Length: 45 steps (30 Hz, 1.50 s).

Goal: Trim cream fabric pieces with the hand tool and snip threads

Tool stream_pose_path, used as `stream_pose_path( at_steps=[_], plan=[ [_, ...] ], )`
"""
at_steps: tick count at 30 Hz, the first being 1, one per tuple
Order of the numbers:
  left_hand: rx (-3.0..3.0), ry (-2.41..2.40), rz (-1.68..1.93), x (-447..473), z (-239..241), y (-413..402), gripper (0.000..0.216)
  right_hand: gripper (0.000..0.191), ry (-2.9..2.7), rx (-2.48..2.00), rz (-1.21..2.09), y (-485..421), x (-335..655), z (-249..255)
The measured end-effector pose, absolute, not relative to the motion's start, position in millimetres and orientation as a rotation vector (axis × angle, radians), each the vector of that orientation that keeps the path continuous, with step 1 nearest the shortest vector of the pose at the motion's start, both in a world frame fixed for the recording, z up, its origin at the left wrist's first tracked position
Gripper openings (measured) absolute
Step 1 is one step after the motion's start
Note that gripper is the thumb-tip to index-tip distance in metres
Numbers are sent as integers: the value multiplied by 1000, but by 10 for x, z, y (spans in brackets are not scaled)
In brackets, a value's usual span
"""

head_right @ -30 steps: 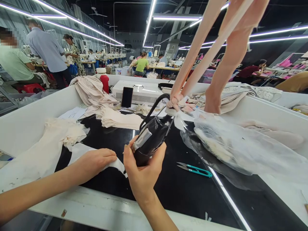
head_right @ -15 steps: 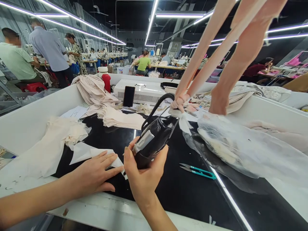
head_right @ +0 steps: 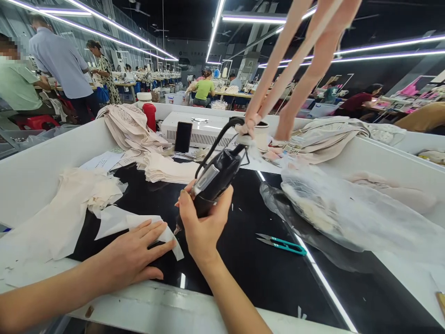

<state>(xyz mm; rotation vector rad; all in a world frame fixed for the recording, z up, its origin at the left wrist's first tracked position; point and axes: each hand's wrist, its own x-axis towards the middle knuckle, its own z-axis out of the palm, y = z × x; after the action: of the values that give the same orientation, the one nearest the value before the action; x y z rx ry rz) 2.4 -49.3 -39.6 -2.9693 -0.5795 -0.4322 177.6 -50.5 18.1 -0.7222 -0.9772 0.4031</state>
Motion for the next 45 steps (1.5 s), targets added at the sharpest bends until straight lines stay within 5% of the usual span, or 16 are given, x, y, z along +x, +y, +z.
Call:
stream_pose_path(
  at_steps=[45],
  plan=[
    [-3117, -618, -529, -174, -372, -465, 44, 35, -949, -785, 381, -602, 1589, 241]
  ],
)
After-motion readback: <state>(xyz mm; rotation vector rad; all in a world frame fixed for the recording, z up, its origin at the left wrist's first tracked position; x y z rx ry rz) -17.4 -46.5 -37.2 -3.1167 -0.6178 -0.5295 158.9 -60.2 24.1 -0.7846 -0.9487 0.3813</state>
